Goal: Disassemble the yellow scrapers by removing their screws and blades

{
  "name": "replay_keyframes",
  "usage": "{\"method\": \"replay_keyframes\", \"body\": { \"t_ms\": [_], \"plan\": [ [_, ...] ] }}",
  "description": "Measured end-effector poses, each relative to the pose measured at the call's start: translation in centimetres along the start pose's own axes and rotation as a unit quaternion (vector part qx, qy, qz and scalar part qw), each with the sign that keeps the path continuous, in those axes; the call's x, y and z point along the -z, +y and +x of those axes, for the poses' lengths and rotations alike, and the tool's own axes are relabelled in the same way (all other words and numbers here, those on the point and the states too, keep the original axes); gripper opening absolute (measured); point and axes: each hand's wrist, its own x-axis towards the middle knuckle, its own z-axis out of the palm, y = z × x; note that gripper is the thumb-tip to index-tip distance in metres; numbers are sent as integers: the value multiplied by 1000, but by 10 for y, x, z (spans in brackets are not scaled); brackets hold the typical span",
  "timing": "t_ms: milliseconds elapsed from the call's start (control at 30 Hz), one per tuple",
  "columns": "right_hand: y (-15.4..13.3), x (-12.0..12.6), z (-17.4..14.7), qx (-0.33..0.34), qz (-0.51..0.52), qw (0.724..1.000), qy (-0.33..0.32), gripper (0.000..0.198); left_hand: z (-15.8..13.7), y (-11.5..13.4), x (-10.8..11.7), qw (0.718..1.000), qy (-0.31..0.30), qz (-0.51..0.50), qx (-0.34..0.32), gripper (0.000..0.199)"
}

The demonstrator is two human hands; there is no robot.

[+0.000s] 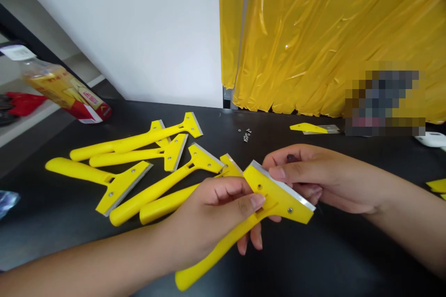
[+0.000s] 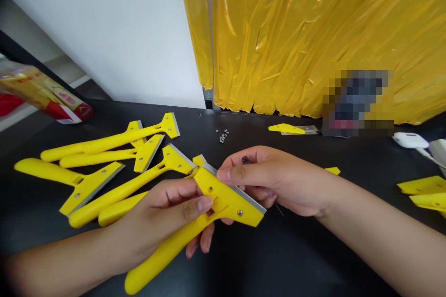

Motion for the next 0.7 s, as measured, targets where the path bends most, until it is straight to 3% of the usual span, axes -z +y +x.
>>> {"method": "replay_keyframes", "body": {
  "t_ms": [167,433,700],
  "plan": [
    [-5,-3,-1,-3,-63,997,32,31,0,-2,1,1000,-8,10,19,26],
    [-10,0,-2,-36,-107,994,3,33,-3,-2,-3,995,-11,60,73,27],
    [-8,-2,3,-7,-174,983,65,32,3,-4,-8,996,87,32,17,26]
  ]
}}
